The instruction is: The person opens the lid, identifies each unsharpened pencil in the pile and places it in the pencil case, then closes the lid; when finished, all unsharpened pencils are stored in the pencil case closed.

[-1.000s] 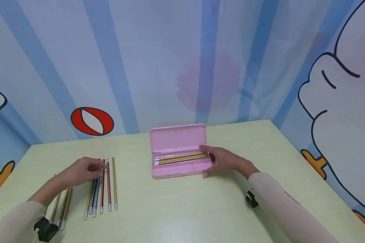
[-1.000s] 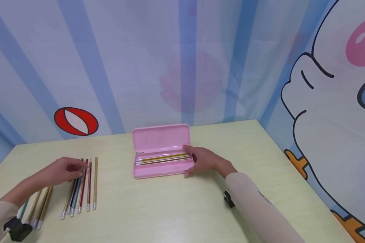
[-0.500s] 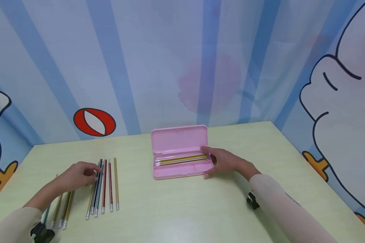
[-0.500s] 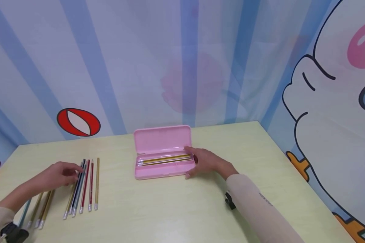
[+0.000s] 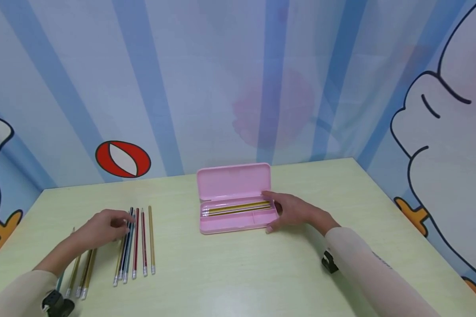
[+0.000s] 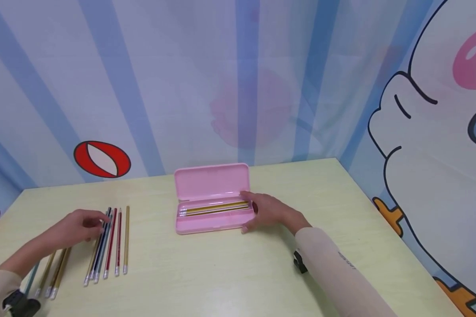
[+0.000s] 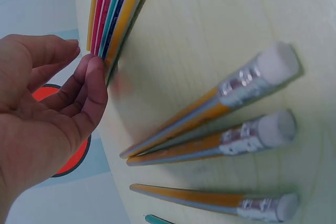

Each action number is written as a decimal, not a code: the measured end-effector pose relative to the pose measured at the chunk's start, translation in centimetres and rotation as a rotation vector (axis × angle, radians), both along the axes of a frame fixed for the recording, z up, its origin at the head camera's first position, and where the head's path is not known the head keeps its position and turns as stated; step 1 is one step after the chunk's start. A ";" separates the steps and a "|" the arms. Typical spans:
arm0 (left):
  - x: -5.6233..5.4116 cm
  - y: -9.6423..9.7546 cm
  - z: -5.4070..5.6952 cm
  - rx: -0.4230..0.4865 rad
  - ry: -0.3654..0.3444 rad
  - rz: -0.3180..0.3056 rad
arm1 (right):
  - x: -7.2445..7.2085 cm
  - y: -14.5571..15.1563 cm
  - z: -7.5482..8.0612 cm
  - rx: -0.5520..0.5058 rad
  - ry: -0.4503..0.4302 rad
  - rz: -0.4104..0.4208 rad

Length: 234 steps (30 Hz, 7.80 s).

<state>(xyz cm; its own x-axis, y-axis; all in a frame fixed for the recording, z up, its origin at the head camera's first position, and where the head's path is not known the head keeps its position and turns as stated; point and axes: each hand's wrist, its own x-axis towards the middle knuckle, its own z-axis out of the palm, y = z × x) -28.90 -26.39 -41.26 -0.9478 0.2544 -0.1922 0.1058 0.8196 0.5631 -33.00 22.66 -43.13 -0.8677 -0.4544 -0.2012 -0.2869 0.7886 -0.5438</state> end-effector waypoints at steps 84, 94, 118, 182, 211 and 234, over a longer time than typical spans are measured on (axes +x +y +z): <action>0.8 0.6 0.3 -0.187 -0.007 0.005 | 0.0 0.0 -0.1 0.009 0.022 0.030; 0.7 0.5 0.1 -0.199 0.009 0.037 | 0.2 0.1 0.0 0.002 0.022 0.025; -0.2 2.3 0.9 -0.325 -0.033 0.036 | 0.0 0.0 0.2 0.021 0.014 0.018; 0.9 0.7 1.5 0.314 -0.207 0.244 | -0.3 0.1 0.1 0.011 0.015 0.030; -0.1 6.3 2.4 0.224 -0.069 0.050 | -0.1 -0.1 0.1 0.028 0.007 0.014; -3.2 11.8 3.3 0.204 -0.047 -0.146 | 0.0 -0.1 0.2 0.019 -0.001 0.000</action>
